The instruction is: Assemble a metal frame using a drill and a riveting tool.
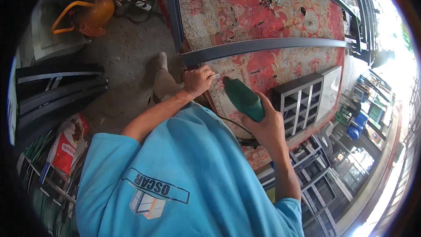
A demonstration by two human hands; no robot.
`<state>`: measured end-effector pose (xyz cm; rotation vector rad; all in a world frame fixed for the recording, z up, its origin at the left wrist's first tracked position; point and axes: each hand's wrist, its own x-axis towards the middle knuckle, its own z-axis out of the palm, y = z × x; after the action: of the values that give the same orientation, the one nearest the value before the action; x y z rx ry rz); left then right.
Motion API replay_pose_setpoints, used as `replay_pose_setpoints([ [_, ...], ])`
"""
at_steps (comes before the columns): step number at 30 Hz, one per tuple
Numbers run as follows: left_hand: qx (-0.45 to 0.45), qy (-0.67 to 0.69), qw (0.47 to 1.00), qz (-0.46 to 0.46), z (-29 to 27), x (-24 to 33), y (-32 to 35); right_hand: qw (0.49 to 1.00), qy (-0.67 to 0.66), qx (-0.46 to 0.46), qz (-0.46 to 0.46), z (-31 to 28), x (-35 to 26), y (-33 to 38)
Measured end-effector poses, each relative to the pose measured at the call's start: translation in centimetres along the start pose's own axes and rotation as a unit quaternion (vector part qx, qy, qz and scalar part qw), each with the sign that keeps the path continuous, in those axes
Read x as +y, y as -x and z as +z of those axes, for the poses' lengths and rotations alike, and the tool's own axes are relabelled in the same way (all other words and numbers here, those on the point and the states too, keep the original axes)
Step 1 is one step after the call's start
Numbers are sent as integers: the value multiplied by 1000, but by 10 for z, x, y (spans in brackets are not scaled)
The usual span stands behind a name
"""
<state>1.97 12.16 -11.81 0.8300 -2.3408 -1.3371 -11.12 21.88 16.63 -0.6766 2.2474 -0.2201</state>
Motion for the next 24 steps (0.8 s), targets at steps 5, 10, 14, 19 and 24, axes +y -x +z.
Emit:
replay_pose_setpoints([
  [5,-24,56,998,-12,-26,20,-6,989,-112,91,-15,0,44,15],
  [10,-169,202,963,-56,-29,-14,10,973,-99,206,11,31,78,9],
  [14,-203,215,951,-94,-58,-12,18,939,7,343,-20,84,122,-20],
  [19,-229,164,938,-204,-104,2,18,911,80,405,-4,165,173,-51],
  [24,-220,112,941,-233,-126,-18,22,934,86,346,-4,200,169,-45],
])
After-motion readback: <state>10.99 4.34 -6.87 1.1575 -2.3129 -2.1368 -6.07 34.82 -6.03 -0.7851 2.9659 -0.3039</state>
